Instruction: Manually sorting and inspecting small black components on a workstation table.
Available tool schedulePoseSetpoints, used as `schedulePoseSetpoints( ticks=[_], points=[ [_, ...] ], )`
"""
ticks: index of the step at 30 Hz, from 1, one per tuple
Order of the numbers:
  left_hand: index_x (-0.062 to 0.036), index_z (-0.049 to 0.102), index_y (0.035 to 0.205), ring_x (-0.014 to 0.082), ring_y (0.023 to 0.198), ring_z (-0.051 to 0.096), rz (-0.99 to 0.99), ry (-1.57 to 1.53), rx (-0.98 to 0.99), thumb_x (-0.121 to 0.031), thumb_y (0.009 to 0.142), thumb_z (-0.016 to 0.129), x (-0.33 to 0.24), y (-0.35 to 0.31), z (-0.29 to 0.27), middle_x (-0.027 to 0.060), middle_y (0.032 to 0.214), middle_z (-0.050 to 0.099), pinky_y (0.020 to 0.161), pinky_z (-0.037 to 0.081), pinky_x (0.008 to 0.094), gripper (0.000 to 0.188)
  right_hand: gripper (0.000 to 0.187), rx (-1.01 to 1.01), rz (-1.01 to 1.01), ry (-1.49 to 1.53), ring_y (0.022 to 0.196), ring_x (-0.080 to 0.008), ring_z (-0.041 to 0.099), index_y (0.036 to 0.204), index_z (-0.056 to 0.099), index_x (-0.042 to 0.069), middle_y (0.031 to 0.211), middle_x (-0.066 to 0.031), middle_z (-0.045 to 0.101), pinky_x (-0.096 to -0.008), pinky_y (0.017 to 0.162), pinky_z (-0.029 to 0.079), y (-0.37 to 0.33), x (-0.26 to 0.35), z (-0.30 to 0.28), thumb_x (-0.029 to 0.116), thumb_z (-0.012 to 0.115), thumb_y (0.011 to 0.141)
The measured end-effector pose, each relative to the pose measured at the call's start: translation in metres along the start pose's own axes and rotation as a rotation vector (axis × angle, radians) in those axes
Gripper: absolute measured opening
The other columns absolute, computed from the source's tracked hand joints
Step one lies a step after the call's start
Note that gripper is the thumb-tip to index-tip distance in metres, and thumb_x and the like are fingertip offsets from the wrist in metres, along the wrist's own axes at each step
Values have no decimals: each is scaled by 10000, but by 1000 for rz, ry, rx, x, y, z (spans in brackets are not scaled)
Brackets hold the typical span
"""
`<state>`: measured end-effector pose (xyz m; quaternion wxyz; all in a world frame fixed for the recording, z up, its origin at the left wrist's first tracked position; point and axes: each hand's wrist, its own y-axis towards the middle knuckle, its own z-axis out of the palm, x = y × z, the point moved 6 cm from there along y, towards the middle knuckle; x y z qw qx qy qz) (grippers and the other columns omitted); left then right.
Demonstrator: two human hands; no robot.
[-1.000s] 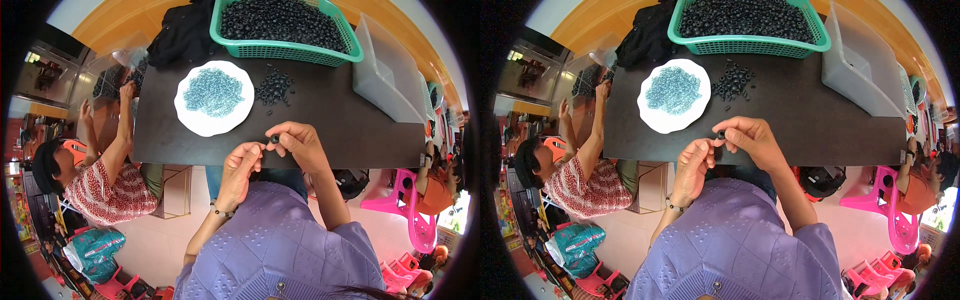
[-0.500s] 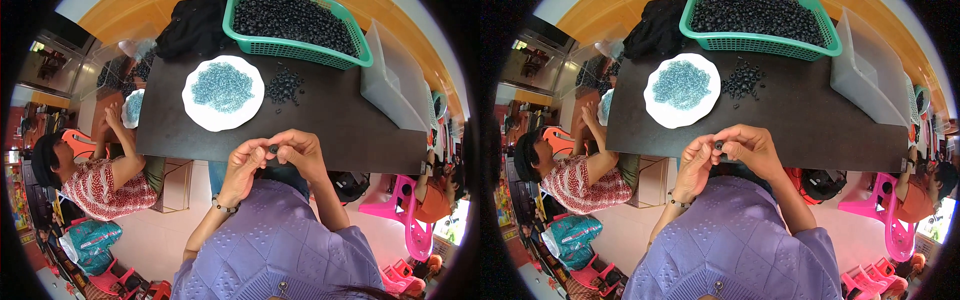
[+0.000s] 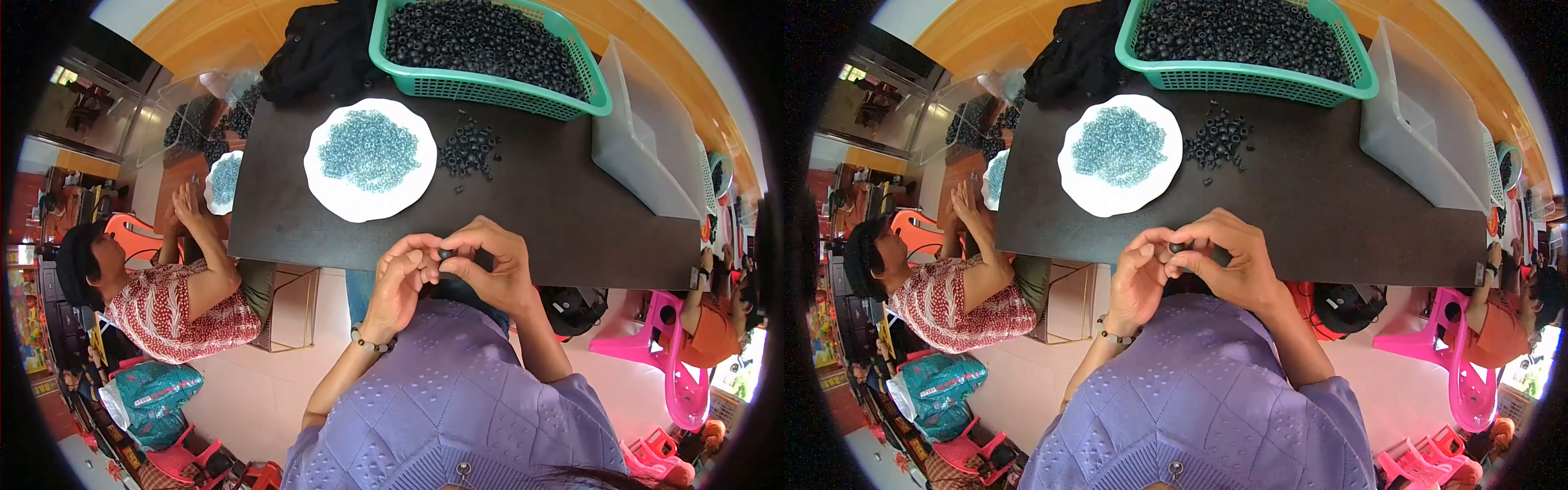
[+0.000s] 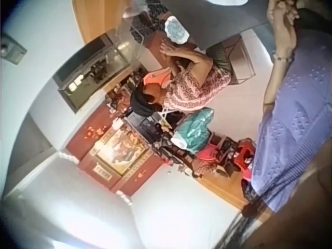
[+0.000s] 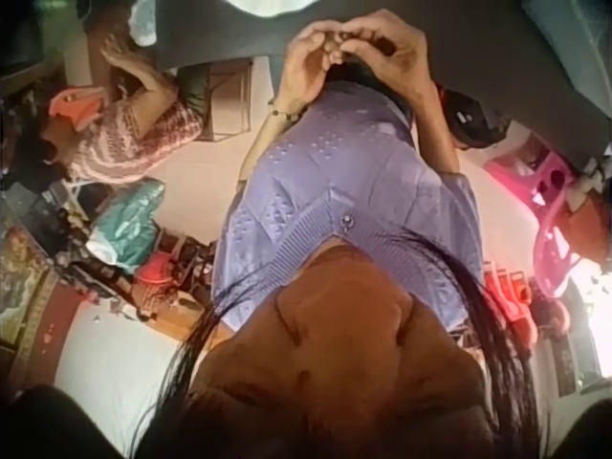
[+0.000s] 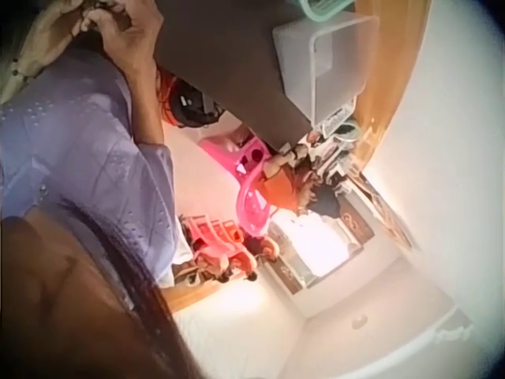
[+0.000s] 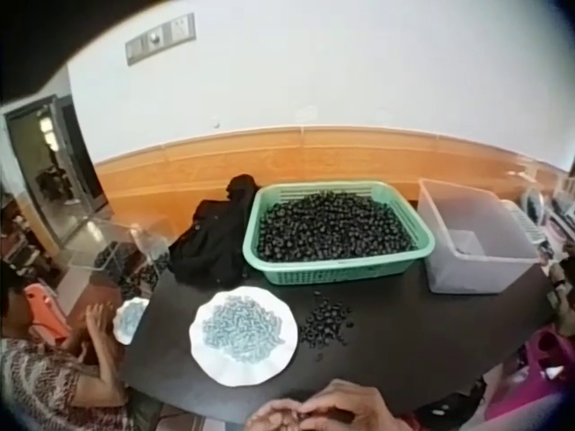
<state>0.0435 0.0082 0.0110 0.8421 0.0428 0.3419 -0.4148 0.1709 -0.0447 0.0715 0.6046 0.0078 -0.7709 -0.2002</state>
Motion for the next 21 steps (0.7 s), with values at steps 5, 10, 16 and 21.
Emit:
schedulePoseSetpoints(
  ticks=[5,10,16,21],
  points=[
    [-20,643,1034,135,770,552,314,798,-88,-137,825,665,-49,1,18,46,907,581,716,448,266,240,280,-86,23,-86,674,-101,503,969,674,35,788,-27,609,-242,629,422,4,5,-5,-15,761,708],
    [-84,680,1016,243,829,528,1097,1831,60,-191,694,767,-130,-15,78,49,951,587,717,425,345,350,293,-103,-69,-173,683,-156,514,960,663,65,818,-41,618,-272,624,433,9,16,-11,11,768,691],
    [-77,646,1129,275,916,528,949,1728,197,-185,681,769,-146,-30,85,95,1072,570,785,437,354,477,329,-92,-215,-298,706,-168,513,933,667,68,824,-40,603,-278,619,423,16,33,-9,-8,777,632],
    [-146,328,1451,407,1290,284,345,1858,327,-189,635,814,-113,-30,65,217,1445,209,1036,292,490,951,349,-37,-303,-345,730,-209,538,942,664,83,841,-49,611,-306,624,431,22,41,-7,8,783,623]
  ],
)
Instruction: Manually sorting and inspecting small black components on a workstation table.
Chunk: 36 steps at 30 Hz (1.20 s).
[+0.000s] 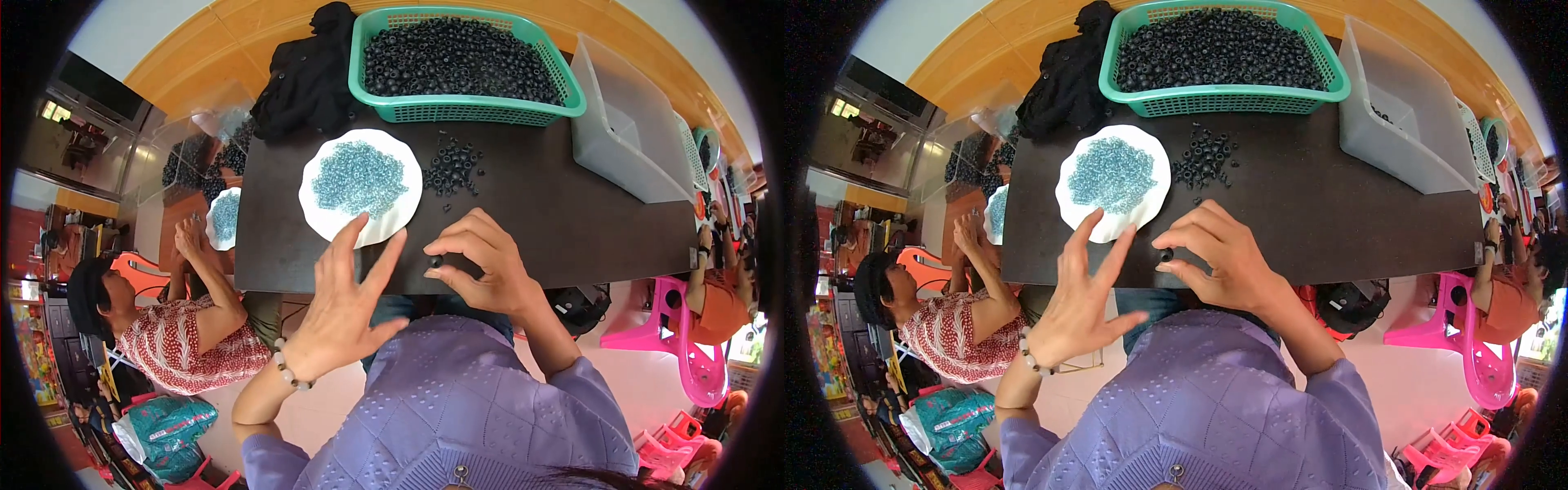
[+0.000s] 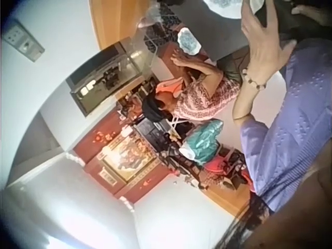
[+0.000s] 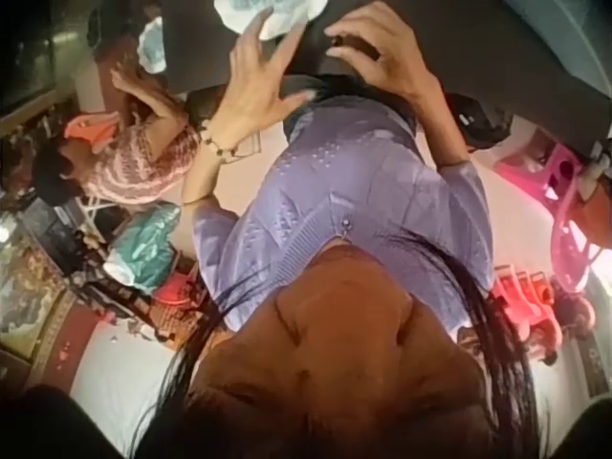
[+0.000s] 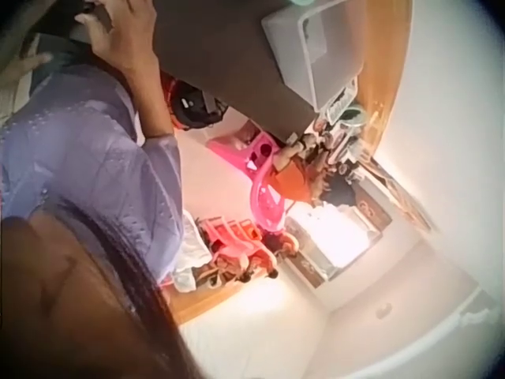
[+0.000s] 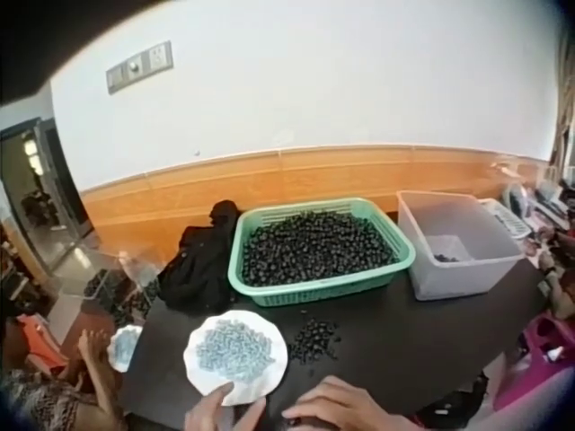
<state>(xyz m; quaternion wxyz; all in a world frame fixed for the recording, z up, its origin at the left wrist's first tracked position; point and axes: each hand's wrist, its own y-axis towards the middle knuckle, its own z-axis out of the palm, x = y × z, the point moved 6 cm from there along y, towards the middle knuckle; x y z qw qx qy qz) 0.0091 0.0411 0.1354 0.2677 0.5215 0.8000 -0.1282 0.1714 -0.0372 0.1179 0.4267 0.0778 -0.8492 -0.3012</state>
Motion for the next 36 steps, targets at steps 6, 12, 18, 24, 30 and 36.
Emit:
schedulePoseSetpoints(
  ticks=[6,12,18,24,30,36],
  points=[
    [-197,375,1427,467,1374,154,17,501,155,-281,473,882,-32,-23,-61,243,1514,114,1086,203,546,1083,355,55,-33,-46,755,-235,549,951,663,95,876,-51,613,-321,639,448,-1,3,5,43,795,625],
    [-140,484,1349,297,1200,491,-38,511,569,-289,549,827,-75,-77,-92,126,1277,531,1036,302,502,883,340,92,-63,-33,769,-244,555,963,661,88,876,-58,610,-329,652,466,2,17,10,67,791,650],
    [-105,543,1290,278,1039,591,-35,274,562,-282,651,769,-74,-105,-88,112,1106,623,915,422,442,701,331,91,-81,48,766,-241,553,969,659,70,870,-65,605,-321,652,462,-6,16,13,82,790,665],
    [11,644,940,186,779,566,-163,-699,-449,-126,765,626,18,-84,-7,109,906,607,730,440,289,223,312,65,-17,94,798,-247,563,967,633,84,883,-57,612,-329,672,474,-6,17,12,82,768,685],
    [46,585,1046,177,820,570,-369,-1508,-407,-293,876,598,44,-33,86,97,932,598,751,461,304,379,301,107,-33,69,747,-232,549,892,626,83,864,-45,610,-324,645,447,-5,14,11,62,790,640],
    [27,600,1112,122,818,591,-338,-1681,-211,-328,927,598,29,-21,105,70,949,642,782,476,266,400,285,109,-28,-12,757,-242,534,853,630,98,846,-28,594,-331,649,446,-5,15,13,55,779,614]
  ],
)
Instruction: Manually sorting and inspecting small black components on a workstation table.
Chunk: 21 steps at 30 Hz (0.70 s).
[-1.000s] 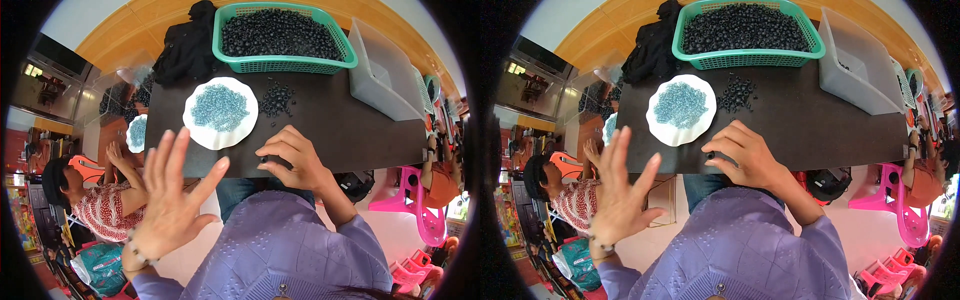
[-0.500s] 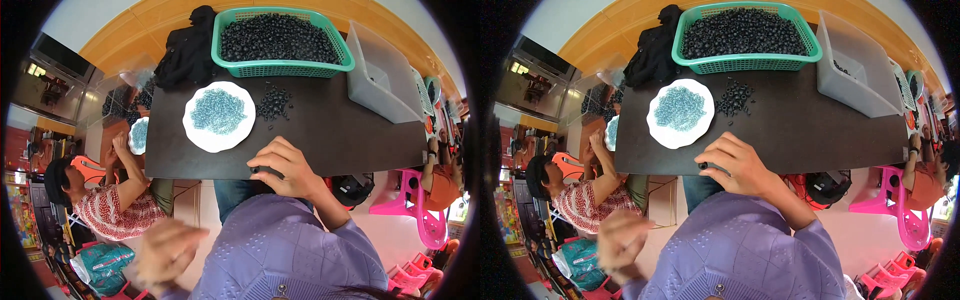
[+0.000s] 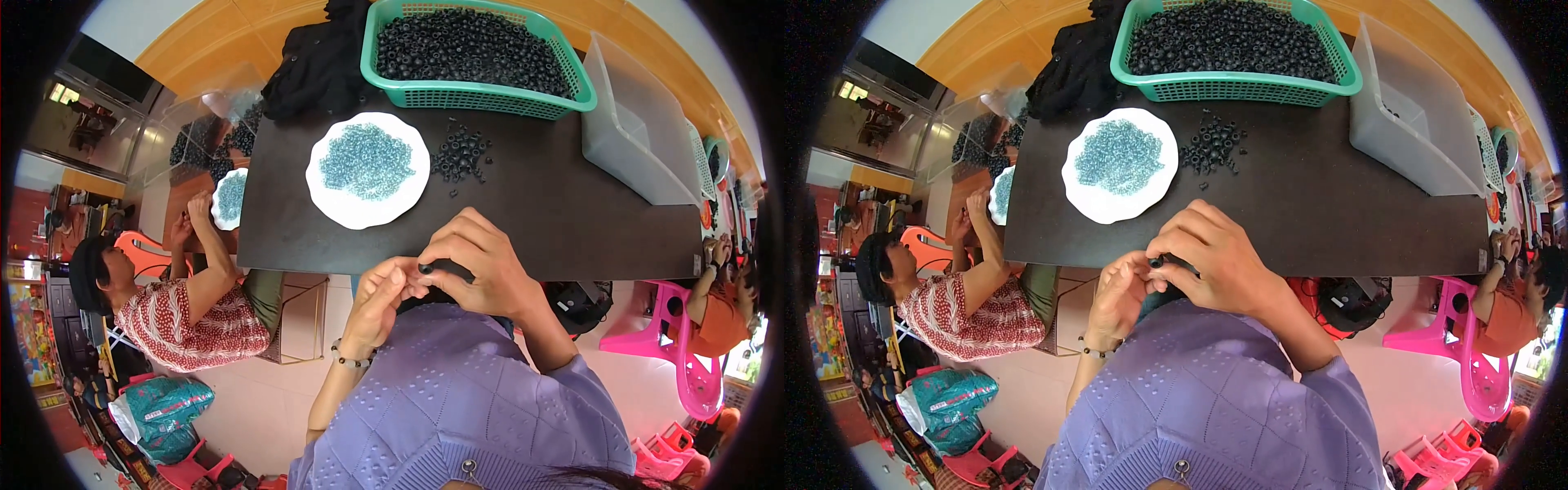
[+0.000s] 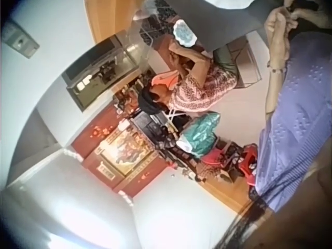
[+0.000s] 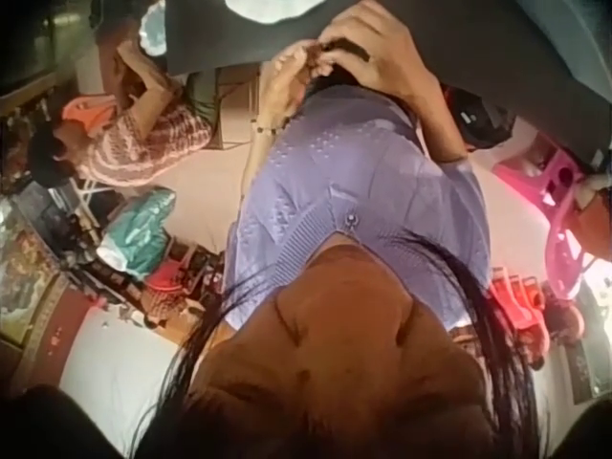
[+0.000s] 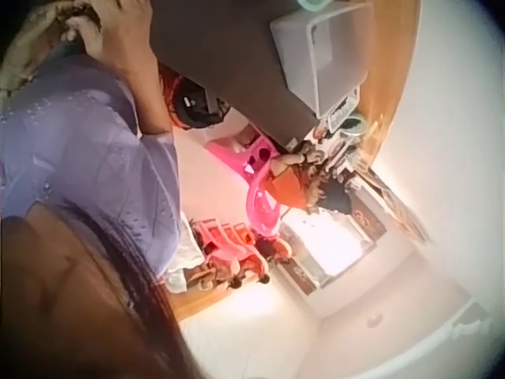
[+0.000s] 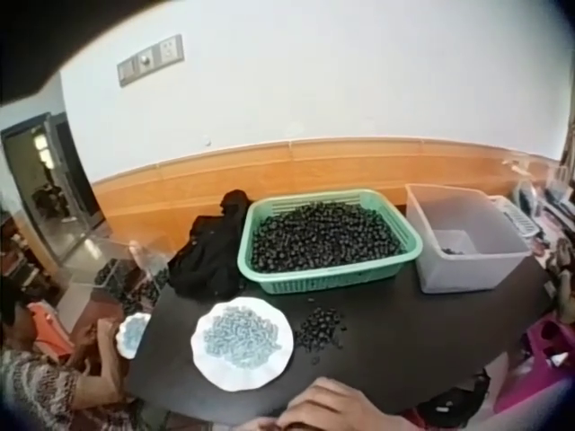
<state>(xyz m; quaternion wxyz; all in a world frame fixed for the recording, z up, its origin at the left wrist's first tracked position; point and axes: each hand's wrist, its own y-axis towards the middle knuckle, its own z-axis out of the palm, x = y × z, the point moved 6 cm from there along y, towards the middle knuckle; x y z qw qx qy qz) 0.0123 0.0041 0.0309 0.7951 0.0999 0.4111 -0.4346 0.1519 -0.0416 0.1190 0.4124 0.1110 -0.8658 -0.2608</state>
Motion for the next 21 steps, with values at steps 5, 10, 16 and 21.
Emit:
schedulePoseSetpoints(
  ticks=[5,10,16,21],
  points=[
    [2,615,1099,90,795,593,-45,-35,-28,-281,909,641,12,7,0,37,913,648,749,484,232,342,285,27,24,-48,778,-238,532,845,628,97,839,-20,595,-333,664,446,0,-1,2,57,770,601],
    [-8,643,1056,67,788,588,-23,15,-80,-236,896,661,13,10,-2,22,928,665,729,482,208,279,296,87,76,-100,777,-233,533,852,625,102,829,-14,598,-337,678,434,-2,-5,4,68,766,594],
    [-13,650,1059,73,789,589,-88,-69,-20,-247,923,616,26,13,-10,46,992,673,745,489,225,273,281,118,98,-127,802,-238,535,870,634,101,851,-22,603,-336,695,437,-4,-8,6,84,763,622],
    [-22,651,1074,83,791,588,-96,-213,-5,-236,949,573,30,14,-3,59,1027,663,733,491,237,259,313,129,130,-10,861,-244,537,949,672,84,945,-45,624,-328,732,458,-6,-12,9,123,777,657]
  ],
)
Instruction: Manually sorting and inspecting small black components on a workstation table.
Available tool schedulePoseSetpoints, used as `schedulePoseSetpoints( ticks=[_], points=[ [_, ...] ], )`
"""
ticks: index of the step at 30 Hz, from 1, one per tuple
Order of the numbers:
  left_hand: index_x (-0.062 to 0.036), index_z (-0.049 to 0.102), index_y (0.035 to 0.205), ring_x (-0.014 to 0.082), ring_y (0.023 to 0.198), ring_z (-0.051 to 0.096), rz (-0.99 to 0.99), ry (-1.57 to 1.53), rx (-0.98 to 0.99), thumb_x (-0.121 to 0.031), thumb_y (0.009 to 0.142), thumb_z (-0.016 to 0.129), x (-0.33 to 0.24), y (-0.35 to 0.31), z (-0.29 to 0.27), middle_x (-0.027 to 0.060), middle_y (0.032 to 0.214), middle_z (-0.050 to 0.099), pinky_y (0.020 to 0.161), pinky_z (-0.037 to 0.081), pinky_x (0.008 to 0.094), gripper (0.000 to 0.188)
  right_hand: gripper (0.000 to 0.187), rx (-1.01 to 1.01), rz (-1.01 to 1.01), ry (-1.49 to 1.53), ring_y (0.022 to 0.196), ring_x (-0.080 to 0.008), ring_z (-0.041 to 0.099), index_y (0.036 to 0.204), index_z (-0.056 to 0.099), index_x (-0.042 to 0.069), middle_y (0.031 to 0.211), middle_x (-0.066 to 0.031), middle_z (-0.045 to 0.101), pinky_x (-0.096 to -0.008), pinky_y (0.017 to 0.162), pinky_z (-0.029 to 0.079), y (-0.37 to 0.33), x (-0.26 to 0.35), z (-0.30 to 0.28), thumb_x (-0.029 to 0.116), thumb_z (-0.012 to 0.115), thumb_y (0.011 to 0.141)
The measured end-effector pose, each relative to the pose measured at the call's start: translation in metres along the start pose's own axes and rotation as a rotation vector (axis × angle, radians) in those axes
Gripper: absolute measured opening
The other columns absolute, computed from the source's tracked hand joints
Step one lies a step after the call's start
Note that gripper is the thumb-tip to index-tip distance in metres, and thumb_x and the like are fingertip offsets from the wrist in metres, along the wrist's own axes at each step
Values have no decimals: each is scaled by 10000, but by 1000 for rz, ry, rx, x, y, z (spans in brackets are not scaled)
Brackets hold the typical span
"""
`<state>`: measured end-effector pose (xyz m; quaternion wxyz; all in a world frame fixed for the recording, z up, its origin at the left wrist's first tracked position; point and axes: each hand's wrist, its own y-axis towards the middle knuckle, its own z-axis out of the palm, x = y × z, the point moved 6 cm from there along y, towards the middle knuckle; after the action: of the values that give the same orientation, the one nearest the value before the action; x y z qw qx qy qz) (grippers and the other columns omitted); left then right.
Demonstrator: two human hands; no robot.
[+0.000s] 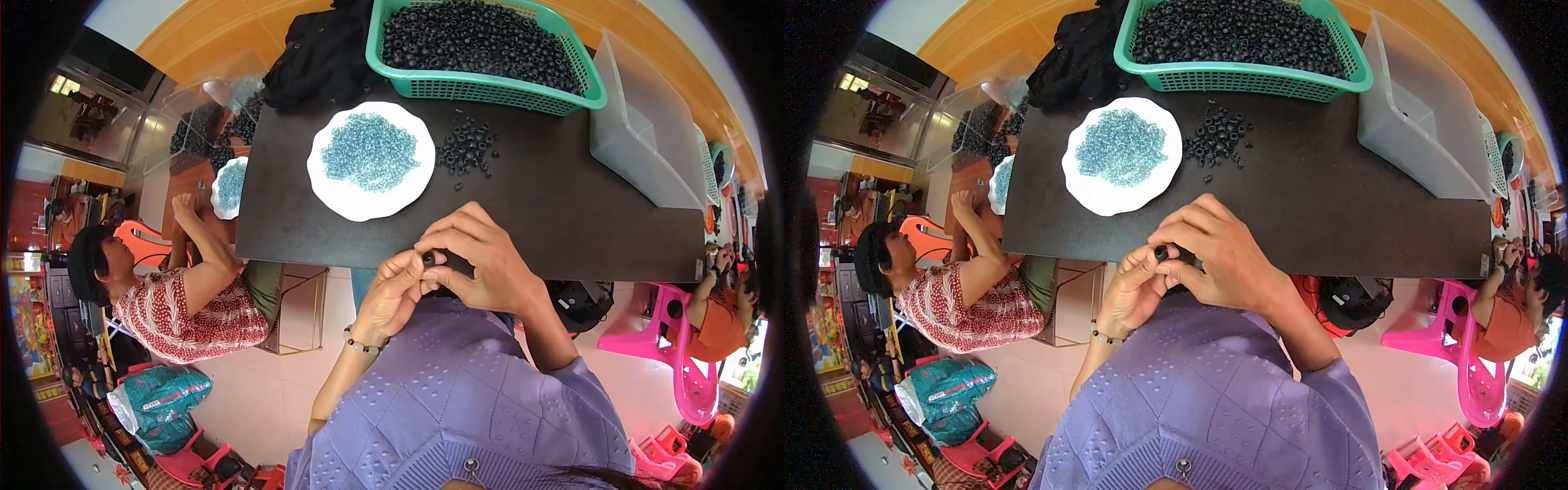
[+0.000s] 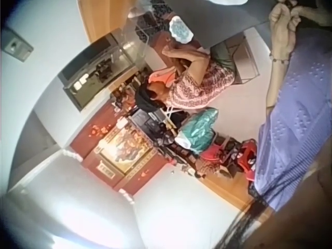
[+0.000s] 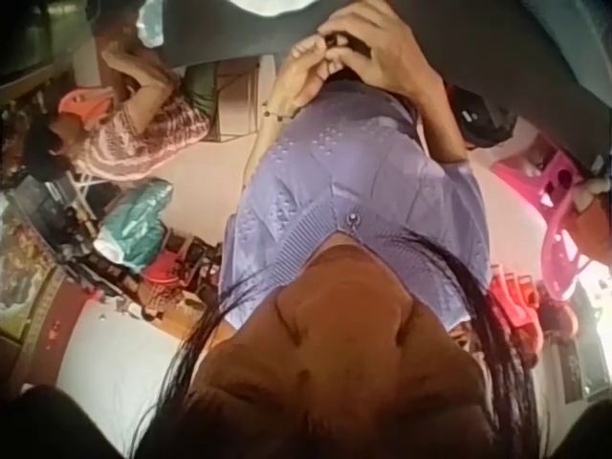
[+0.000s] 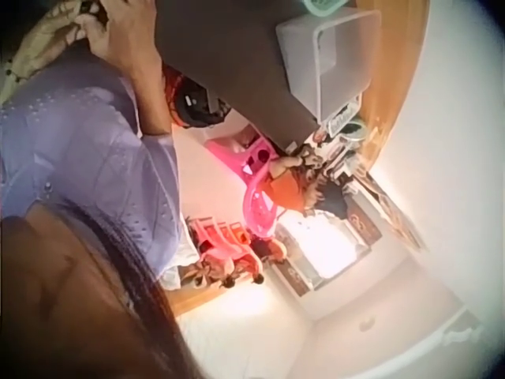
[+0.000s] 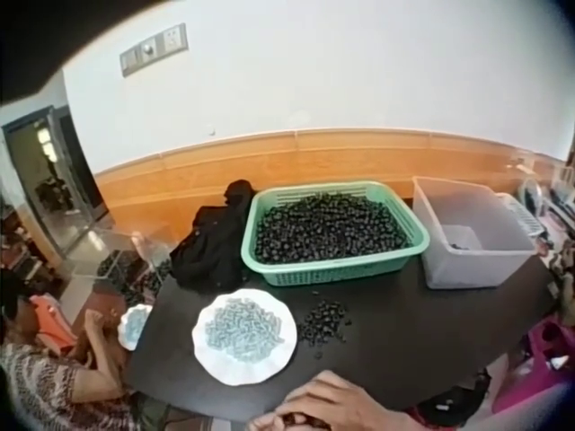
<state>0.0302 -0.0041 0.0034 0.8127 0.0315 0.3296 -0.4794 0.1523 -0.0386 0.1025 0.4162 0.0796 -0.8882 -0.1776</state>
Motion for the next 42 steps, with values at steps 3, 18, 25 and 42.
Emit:
schedulePoseSetpoints(
  ticks=[3,18,25,42],
  points=[
    [-23,645,1099,82,790,595,30,26,0,-231,950,569,1,-1,-2,58,1013,665,731,493,232,267,308,19,34,57,867,-236,535,963,682,83,962,-42,631,-326,733,460,-3,-3,4,127,775,673],
    [-38,603,1137,126,933,604,-38,-139,157,-185,952,560,13,3,1,57,1056,646,801,483,289,240,280,-73,-47,144,869,-222,557,933,708,85,948,-26,673,-320,748,468,-3,-4,2,47,765,662],
    [-29,620,1078,105,853,580,47,-156,129,-193,947,569,4,6,-4,32,1023,631,787,477,269,216,277,-57,-6,167,810,-205,576,945,712,82,900,-19,696,-308,761,469,1,-15,1,66,785,678],
    [27,620,937,140,803,530,446,277,-88,-176,938,579,-25,8,-18,58,923,548,771,424,282,207,134,393,-196,-263,934,-287,543,903,698,60,890,-78,631,-383,805,457,120,-44,44,56,635,785]
  ],
)
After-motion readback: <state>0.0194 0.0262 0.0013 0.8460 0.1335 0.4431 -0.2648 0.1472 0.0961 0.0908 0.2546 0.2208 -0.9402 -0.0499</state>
